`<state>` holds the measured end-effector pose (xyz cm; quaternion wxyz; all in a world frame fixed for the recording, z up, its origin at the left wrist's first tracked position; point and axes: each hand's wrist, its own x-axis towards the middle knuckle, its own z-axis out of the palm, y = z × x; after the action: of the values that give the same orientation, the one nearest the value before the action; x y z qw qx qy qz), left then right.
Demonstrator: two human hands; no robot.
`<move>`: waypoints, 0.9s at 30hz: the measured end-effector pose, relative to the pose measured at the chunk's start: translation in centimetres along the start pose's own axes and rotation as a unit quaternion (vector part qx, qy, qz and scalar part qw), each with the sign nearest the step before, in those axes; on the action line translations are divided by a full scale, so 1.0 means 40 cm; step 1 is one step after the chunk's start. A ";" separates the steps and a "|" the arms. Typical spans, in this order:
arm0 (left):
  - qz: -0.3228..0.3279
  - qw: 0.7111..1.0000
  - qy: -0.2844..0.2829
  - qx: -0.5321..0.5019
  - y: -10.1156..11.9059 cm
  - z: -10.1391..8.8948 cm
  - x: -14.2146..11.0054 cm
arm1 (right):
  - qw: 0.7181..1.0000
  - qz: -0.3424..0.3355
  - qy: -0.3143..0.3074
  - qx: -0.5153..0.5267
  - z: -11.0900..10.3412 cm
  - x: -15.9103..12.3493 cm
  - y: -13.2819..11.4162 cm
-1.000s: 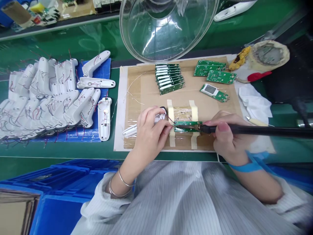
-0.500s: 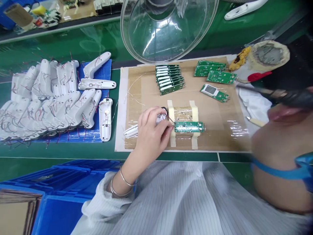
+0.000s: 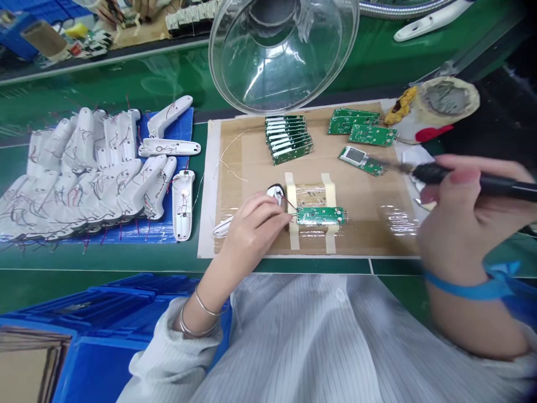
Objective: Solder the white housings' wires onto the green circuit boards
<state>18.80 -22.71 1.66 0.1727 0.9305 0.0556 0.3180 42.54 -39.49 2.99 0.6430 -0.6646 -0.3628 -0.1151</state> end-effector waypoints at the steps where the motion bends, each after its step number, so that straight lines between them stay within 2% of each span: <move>1: -0.004 1.000 0.003 -0.001 0.002 0.007 0.001 | 1.000 -0.010 -0.001 0.000 0.016 -0.012 -0.017; 6: -0.018 0.999 0.033 -0.015 0.018 0.026 0.004 | 0.995 0.014 -0.096 -0.005 0.042 -0.065 -0.061; 10: -0.004 1.000 0.016 0.001 0.027 0.032 0.007 | 0.987 0.007 -0.157 0.013 0.038 -0.084 -0.048; 15: -0.033 0.999 0.009 0.033 0.034 0.034 0.013 | 0.974 0.004 -0.225 0.016 0.040 -0.088 -0.034; 27: -0.105 0.994 -0.020 -0.004 0.045 0.028 0.020 | 0.950 -0.032 -0.312 -0.004 0.034 -0.061 -0.062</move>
<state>20.12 -24.54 1.96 0.2104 0.9248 0.1486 0.2800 38.82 -39.25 3.18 0.4907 -0.6581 -0.5660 0.0756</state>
